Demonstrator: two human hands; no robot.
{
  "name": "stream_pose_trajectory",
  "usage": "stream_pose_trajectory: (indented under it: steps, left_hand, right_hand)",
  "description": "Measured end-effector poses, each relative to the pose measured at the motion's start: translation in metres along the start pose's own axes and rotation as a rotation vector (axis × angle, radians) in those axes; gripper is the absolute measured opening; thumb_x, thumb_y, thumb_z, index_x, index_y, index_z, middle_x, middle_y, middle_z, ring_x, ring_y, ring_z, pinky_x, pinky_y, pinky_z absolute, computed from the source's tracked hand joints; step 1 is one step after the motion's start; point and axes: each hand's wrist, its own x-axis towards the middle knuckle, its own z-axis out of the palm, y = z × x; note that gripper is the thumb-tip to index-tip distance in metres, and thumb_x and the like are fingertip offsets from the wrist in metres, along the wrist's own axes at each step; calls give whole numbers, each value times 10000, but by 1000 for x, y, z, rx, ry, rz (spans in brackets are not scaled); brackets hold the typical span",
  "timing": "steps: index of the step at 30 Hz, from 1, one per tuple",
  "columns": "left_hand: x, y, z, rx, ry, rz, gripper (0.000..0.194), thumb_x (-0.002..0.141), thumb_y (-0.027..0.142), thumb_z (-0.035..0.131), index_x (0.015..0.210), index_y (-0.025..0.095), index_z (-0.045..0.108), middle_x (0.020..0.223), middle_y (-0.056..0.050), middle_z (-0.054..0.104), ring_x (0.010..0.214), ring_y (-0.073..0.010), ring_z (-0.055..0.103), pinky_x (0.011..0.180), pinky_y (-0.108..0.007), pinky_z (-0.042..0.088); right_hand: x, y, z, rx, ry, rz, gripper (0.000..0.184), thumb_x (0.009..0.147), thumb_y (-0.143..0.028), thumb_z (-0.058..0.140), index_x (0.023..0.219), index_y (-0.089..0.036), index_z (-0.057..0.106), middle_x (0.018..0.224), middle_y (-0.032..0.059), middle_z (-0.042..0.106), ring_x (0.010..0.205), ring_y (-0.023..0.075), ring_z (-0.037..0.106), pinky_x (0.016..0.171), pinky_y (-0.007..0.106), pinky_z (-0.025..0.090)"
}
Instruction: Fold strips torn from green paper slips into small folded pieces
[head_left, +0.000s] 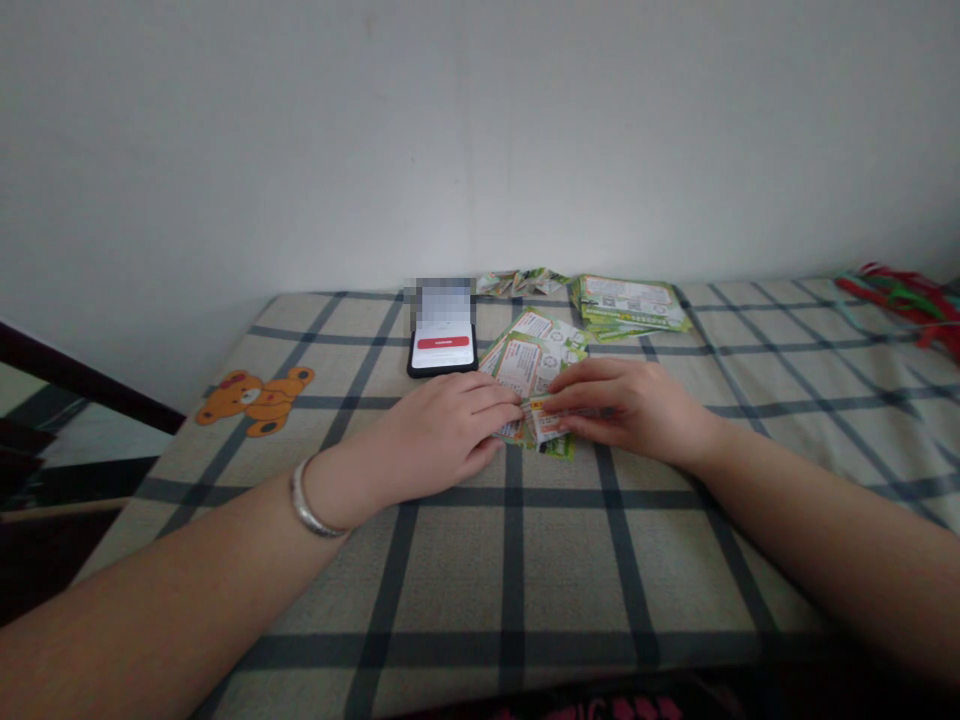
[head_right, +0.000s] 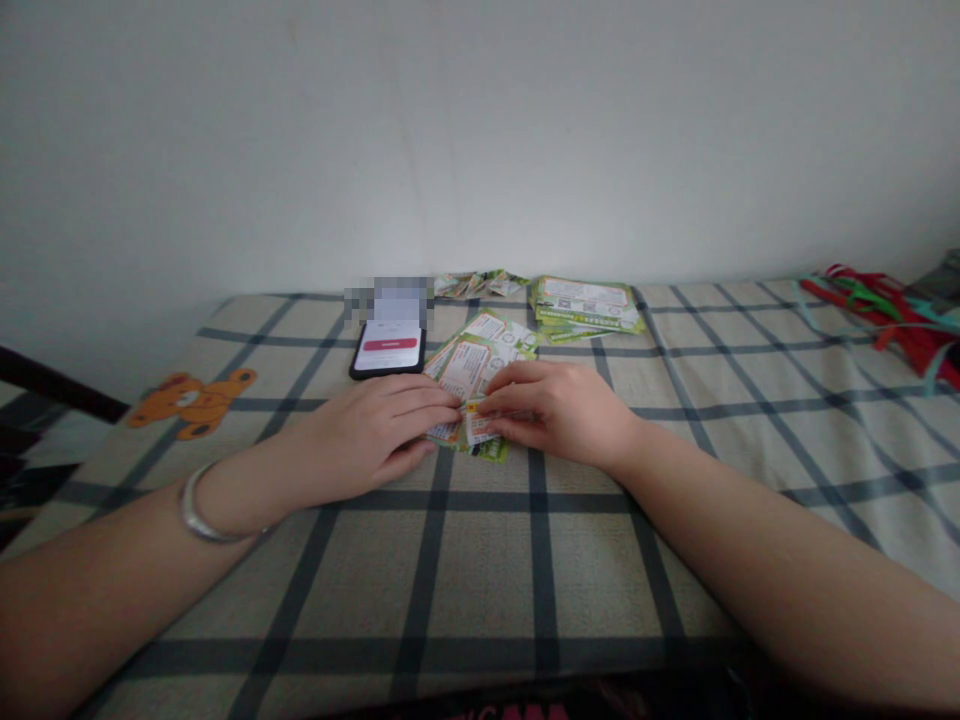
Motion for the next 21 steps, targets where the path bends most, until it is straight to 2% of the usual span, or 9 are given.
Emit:
stream_pose_trajectory:
  steps: [8, 13, 18, 21]
  left_hand:
    - [-1, -4, 3, -51, -35, -8, 260, 891, 180, 519, 1129, 157, 621, 1153, -66, 662, 1110, -223, 569, 989, -407, 469]
    - [0, -4, 4, -82, -4, -25, 240, 886, 162, 512, 1096, 157, 626, 1101, -68, 676, 1080, -212, 586, 963, -390, 483]
    - [3, -2, 1, -125, -17, -90, 198, 876, 171, 510, 1038, 155, 624, 1080, -84, 661, 1064, -217, 588, 946, -399, 489]
    - [4, 0, 0, -138, -48, -161, 237, 881, 177, 501, 1095, 148, 599, 1079, -94, 648, 1052, -218, 588, 936, -403, 493]
  right_hand:
    - [5, -5, 4, -87, -24, 13, 263, 946, -314, 515, 1105, -222, 703, 1126, 62, 695, 1007, 204, 612, 892, 369, 472]
    - [7, -4, 8, -95, -35, 8, 252, 943, -296, 524, 1102, -224, 705, 1113, 67, 704, 1005, 206, 612, 884, 370, 456]
    - [7, -3, 9, -100, -26, 8, 238, 937, -288, 537, 1086, -222, 711, 1100, 71, 708, 994, 204, 619, 867, 365, 453]
    - [7, -3, 9, -123, -17, 3, 234, 935, -292, 539, 1073, -226, 717, 1091, 66, 709, 975, 204, 619, 858, 364, 447]
